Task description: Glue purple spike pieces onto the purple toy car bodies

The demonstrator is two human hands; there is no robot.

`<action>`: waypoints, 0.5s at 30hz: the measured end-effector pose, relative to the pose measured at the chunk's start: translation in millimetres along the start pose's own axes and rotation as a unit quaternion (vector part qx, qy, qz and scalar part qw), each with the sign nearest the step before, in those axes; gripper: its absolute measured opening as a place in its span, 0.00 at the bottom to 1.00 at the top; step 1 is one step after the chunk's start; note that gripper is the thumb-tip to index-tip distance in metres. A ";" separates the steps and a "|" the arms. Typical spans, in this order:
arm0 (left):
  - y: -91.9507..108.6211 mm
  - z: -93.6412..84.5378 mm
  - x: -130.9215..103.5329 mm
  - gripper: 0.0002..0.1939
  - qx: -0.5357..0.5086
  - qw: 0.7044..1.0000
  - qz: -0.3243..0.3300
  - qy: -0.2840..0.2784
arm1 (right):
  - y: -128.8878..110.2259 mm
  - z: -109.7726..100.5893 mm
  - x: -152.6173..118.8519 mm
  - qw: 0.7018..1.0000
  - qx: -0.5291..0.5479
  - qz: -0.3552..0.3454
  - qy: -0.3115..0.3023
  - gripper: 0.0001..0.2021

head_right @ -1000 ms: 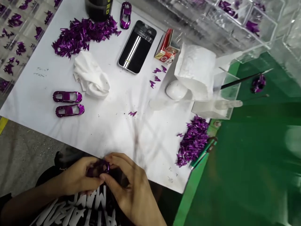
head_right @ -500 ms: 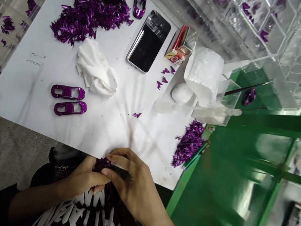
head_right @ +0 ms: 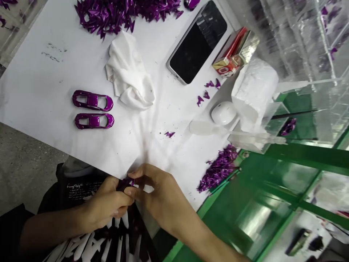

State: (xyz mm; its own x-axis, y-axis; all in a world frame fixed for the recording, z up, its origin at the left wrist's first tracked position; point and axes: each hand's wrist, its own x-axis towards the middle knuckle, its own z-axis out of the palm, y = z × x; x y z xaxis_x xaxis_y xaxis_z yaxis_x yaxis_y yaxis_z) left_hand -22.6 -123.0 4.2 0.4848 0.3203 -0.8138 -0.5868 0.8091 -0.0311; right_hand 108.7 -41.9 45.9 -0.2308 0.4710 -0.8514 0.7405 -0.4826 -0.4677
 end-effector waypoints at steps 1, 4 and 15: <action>-0.3 -0.4 0.3 0.14 0.001 1.000 -0.003 0.006 | -0.6 0.4 0.0 1.000 -0.006 0.007 -0.005 0.12; -1.1 -1.6 1.0 0.13 -0.002 1.000 -0.008 0.012 | -2.5 0.0 0.4 0.999 -0.022 0.026 -0.012 0.14; -5.3 -17.3 -1.0 0.15 0.049 0.998 0.028 0.003 | 12.1 17.1 -12.7 0.991 -0.042 -0.104 0.073 0.15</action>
State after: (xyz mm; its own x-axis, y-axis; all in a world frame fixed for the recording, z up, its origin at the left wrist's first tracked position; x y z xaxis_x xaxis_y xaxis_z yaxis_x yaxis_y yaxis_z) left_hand -31.2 -136.2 -4.9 0.4486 0.3641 -0.8162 -0.5468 0.8342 0.0716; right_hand 109.9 -66.3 47.0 -0.2952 0.6585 -0.6922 0.7383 -0.3026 -0.6027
